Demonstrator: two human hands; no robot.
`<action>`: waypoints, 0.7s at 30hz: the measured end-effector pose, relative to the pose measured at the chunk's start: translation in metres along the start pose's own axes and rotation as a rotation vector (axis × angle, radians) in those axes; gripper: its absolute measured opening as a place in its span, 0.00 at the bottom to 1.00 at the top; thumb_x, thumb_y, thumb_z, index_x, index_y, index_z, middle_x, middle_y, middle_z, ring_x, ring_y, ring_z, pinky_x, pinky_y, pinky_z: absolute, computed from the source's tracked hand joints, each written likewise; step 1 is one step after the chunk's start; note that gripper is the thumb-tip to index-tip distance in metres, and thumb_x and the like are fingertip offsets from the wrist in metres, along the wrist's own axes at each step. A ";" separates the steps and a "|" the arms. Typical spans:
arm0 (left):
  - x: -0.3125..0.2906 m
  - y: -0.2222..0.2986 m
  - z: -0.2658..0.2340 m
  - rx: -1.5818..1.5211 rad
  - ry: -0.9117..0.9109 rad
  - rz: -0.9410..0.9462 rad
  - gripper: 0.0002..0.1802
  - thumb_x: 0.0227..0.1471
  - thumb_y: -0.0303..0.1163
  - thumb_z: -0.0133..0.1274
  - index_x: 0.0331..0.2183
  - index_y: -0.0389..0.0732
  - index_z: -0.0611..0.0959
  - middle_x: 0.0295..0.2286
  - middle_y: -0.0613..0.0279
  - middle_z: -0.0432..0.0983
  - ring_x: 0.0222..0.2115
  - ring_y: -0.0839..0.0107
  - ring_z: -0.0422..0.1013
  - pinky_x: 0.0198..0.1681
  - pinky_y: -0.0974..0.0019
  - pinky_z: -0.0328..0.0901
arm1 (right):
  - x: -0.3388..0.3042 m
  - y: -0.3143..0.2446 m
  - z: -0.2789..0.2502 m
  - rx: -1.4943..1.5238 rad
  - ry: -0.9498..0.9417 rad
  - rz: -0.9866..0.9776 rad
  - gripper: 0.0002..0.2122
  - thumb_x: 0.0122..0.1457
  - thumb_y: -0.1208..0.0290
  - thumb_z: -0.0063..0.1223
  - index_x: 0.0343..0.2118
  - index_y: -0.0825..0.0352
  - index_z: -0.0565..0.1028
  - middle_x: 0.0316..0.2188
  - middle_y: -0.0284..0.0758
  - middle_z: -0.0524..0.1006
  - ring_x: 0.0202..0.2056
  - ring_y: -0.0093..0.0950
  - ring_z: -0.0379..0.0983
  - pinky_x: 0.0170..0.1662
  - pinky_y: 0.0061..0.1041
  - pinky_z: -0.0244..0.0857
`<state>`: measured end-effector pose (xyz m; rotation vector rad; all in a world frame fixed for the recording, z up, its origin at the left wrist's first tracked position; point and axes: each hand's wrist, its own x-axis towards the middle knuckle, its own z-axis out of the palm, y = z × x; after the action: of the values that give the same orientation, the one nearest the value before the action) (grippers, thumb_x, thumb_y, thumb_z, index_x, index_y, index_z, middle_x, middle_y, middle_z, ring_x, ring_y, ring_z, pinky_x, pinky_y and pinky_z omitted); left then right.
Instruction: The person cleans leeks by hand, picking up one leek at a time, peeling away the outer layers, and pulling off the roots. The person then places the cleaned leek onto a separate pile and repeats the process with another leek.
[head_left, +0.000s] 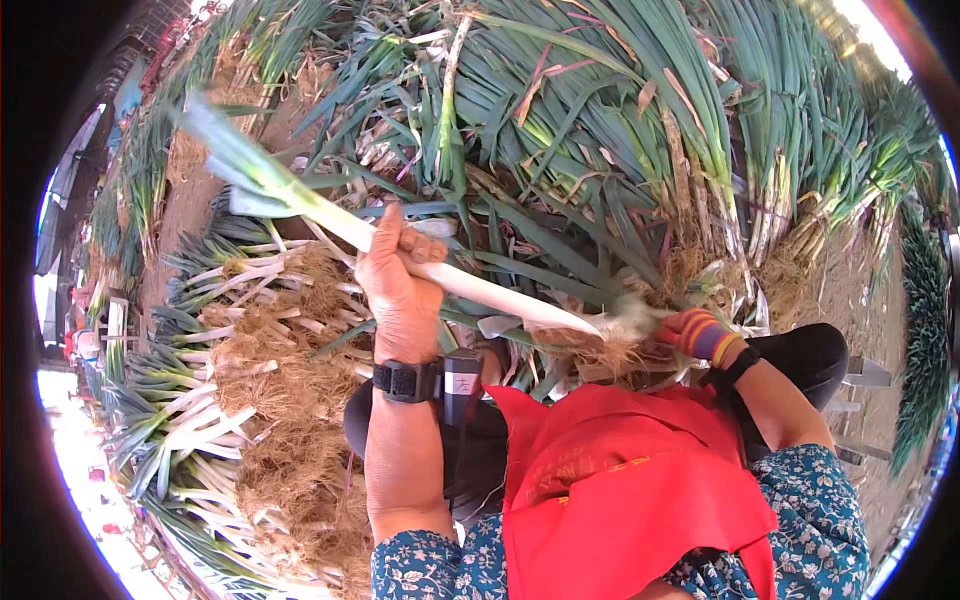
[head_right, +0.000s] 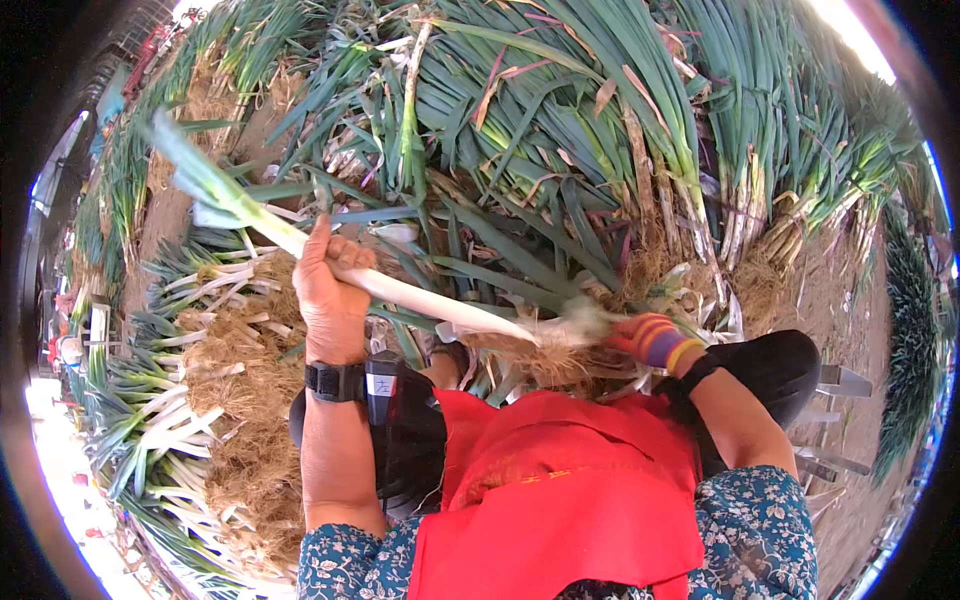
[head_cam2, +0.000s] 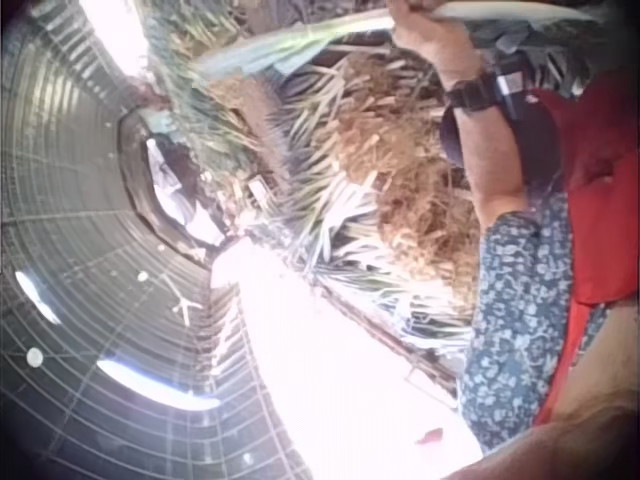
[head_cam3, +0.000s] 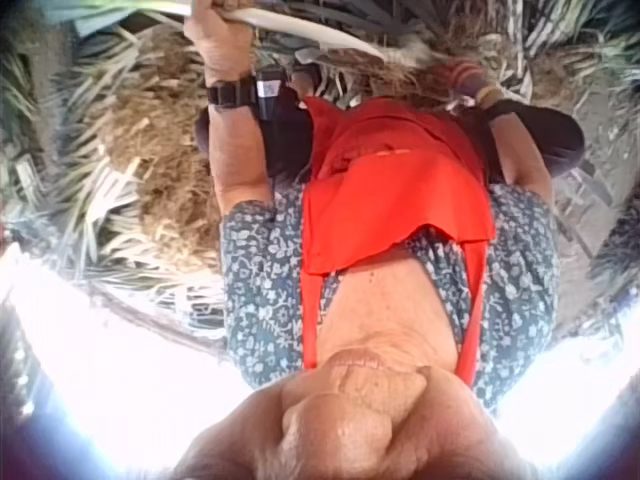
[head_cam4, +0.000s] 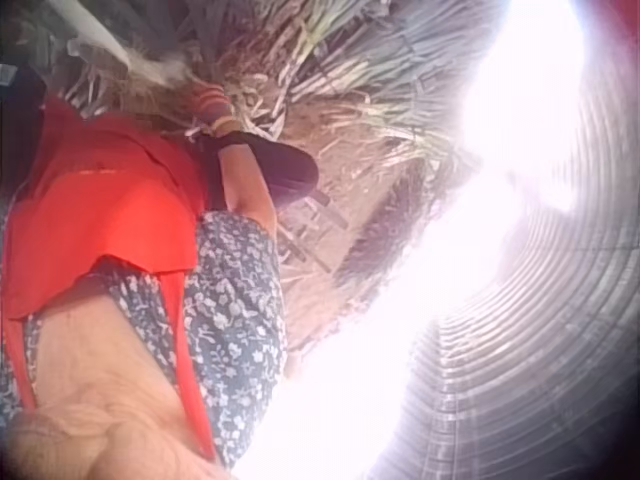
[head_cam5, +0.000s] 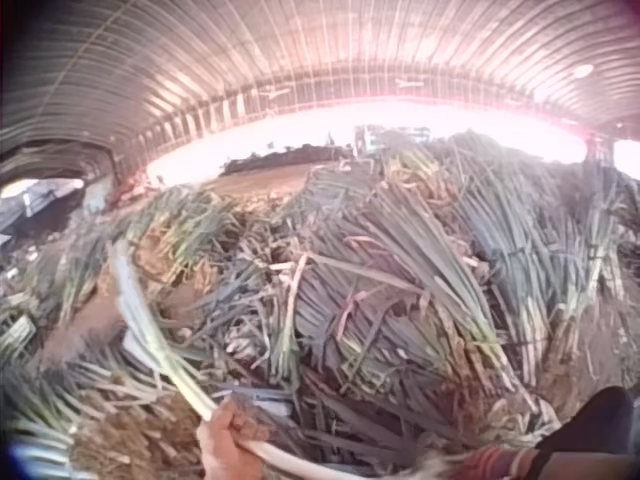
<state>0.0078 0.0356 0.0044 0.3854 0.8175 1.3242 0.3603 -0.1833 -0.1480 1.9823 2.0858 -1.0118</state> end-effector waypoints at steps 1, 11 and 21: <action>0.000 0.003 -0.002 0.054 0.053 0.054 0.16 0.54 0.32 0.51 0.18 0.48 0.64 0.13 0.75 0.56 0.13 0.80 0.52 0.21 0.71 0.54 | -0.016 0.032 0.015 -0.074 0.023 -0.008 0.16 0.52 0.55 0.51 0.36 0.62 0.76 0.28 0.40 0.77 0.31 0.40 0.73 0.37 0.35 0.66; 0.006 0.021 -0.017 -0.396 -0.123 -0.054 0.17 0.55 0.28 0.46 0.16 0.45 0.64 0.12 0.74 0.54 0.13 0.79 0.53 0.20 0.73 0.55 | 0.035 -0.090 -0.075 0.319 0.364 -0.332 0.35 0.48 0.60 0.58 0.58 0.64 0.56 0.44 0.43 0.72 0.43 0.36 0.72 0.43 0.33 0.67; 0.004 0.014 -0.040 -0.407 -0.102 -0.006 0.17 0.52 0.30 0.49 0.15 0.45 0.64 0.11 0.73 0.56 0.12 0.77 0.55 0.19 0.70 0.56 | 0.047 -0.116 -0.050 0.909 0.158 -0.308 0.19 0.54 0.65 0.52 0.49 0.64 0.67 0.39 0.38 0.74 0.37 0.30 0.73 0.41 0.27 0.67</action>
<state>-0.0307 0.0349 -0.0143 0.1260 0.4475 1.4140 0.2651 -0.1101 -0.0871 2.1201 2.2871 -2.2477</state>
